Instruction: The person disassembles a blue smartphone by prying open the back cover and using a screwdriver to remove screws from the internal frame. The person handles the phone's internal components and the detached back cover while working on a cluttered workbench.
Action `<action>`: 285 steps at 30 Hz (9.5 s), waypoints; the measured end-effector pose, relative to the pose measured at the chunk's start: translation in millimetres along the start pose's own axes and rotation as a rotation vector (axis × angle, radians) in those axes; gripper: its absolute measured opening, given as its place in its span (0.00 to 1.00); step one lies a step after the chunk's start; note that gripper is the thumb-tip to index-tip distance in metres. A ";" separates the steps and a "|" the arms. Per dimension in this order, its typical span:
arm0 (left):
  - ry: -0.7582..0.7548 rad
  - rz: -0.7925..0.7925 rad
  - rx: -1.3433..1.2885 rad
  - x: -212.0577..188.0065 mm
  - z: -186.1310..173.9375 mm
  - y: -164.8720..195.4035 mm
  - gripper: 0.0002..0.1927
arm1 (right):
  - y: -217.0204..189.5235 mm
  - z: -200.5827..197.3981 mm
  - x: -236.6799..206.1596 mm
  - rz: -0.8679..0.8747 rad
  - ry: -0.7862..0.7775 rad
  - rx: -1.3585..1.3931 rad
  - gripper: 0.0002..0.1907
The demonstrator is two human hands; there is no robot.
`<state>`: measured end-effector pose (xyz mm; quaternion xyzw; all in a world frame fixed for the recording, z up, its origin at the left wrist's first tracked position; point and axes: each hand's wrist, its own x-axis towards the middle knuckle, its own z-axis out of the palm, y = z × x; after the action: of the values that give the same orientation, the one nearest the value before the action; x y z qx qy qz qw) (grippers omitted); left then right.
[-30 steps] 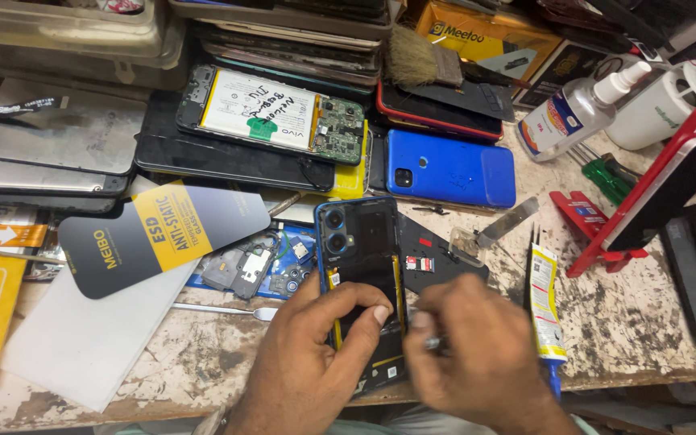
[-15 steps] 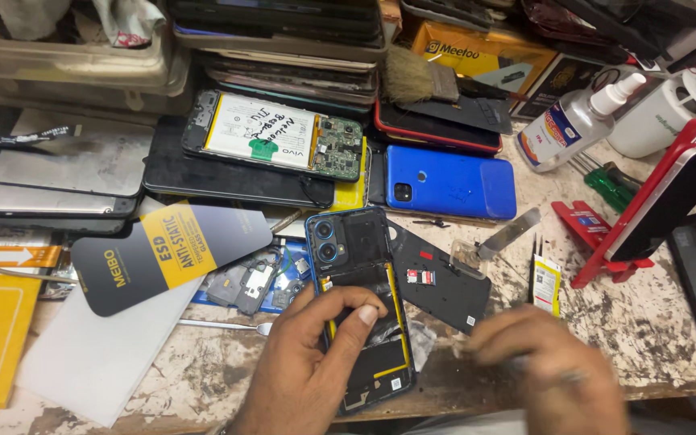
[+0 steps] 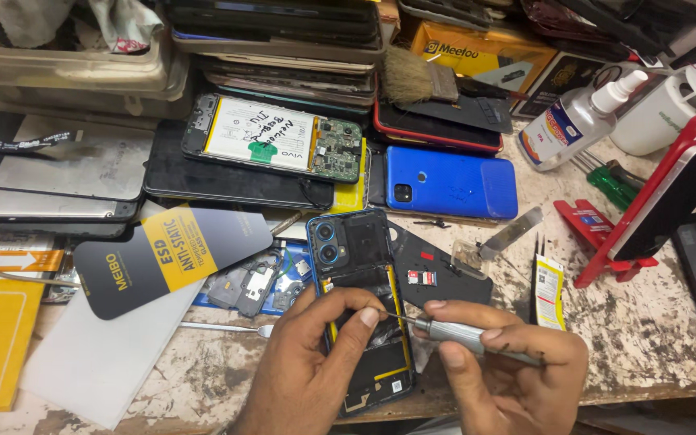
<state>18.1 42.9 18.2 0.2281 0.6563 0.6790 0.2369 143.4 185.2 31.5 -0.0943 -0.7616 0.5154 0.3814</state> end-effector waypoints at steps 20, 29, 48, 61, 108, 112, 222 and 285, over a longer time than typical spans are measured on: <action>-0.020 -0.032 0.016 -0.1 -1.6 2.6 0.10 | -4.1 -4.8 3.5 0.076 -0.033 0.041 0.21; -0.021 -0.069 -0.010 -1.2 -3.6 4.3 0.15 | -11.8 -19.4 -1.2 -0.004 -0.030 -0.094 0.21; -0.020 -0.108 -0.081 2.2 0.9 17.0 0.27 | 13.6 -36.5 -33.5 0.028 -0.143 -0.211 0.18; -0.036 0.002 -0.092 0.4 0.3 11.0 0.24 | -8.9 -40.9 -3.8 -0.198 -0.434 -0.420 0.18; 0.041 0.210 -0.036 -1.8 -1.2 -1.8 0.26 | -30.2 -29.2 18.2 -0.227 -0.571 -0.663 0.17; 0.025 -0.008 -0.147 -2.8 -0.2 -5.5 0.26 | -28.6 -28.6 16.9 0.003 -0.436 -0.773 0.19; -0.010 0.006 0.038 1.3 -1.6 8.3 0.09 | -0.5 -2.5 2.6 -0.101 -0.039 -0.067 0.20; 0.033 0.132 -0.066 -0.9 -0.4 8.9 0.32 | -33.4 -39.4 28.2 -0.419 -0.694 -0.778 0.19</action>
<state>18.3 41.7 27.1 0.2517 0.6210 0.7181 0.1881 159.0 213.4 80.8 0.1005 -0.9788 0.1105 0.1398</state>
